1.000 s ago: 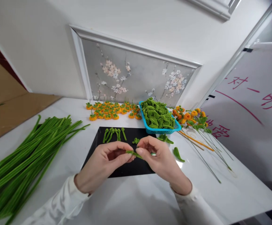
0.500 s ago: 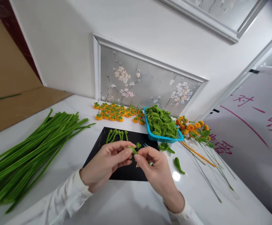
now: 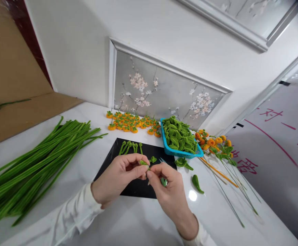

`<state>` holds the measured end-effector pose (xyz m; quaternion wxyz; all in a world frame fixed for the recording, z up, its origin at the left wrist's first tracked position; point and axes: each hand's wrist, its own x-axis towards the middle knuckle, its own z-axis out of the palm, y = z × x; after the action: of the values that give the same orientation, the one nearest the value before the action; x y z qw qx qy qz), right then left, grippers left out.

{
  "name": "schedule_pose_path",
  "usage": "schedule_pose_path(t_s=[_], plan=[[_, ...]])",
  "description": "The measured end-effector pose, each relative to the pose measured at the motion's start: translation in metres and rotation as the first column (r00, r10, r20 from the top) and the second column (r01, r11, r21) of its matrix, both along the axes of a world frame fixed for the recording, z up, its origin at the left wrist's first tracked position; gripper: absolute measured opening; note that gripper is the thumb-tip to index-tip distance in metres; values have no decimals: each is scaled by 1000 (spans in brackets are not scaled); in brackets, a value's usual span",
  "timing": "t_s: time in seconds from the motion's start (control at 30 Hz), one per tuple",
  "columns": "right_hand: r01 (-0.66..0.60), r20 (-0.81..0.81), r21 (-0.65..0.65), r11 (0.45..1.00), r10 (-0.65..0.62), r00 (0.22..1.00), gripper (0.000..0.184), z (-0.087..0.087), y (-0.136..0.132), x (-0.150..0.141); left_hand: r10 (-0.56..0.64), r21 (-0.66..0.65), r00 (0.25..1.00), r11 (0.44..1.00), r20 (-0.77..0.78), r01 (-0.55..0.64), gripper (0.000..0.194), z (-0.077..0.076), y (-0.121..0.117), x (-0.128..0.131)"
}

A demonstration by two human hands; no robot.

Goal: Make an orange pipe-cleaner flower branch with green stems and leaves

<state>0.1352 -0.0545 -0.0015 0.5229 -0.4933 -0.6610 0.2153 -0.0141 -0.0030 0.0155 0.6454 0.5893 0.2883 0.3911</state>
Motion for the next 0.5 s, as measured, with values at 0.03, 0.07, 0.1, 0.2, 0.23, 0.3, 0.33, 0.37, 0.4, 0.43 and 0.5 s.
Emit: schedule_pose_path(t_s=[0.03,0.07,0.1,0.2,0.23,0.3,0.33,0.37,0.4,0.43,0.5], plan=[[-2,2,5,1000,2,1000,14,0,0,0,-4,17,1000,1000,-13,4,12,0,0,0],[-4,2,7,1000,4,1000,14,0,0,-1,-6,32,1000,999,-25,6,12,0,1,0],[-7,0,7,1000,7,1000,13,0,0,-1,-5,47,999,999,-37,6,12,0,1,0],[-12,-14,6,1000,12,1000,14,0,1,-2,4,98,998,995,-67,3,12,1,0,-1],[-13,-20,8,1000,13,1000,13,0,1,-2,7,119,997,993,-77,2,13,1,0,-1],[-14,-31,11,1000,14,999,13,0,0,-3,15,161,995,987,-95,0,13,2,-1,-1],[-13,-38,9,1000,13,999,13,-1,1,-3,20,180,995,984,-102,-1,14,2,-1,-1],[-13,-46,4,1000,13,999,13,-1,1,-3,24,194,994,981,-106,-3,15,2,-1,-1],[-14,-60,-5,1000,13,998,13,-2,1,-3,26,202,994,979,-107,-4,14,2,-1,-1],[-15,-84,-20,1000,13,996,13,-2,2,-3,29,201,995,980,-100,-9,12,2,0,-1],[-27,-169,-76,997,14,986,13,-2,3,-2,37,172,997,985,-63,-25,13,1,1,-1]])
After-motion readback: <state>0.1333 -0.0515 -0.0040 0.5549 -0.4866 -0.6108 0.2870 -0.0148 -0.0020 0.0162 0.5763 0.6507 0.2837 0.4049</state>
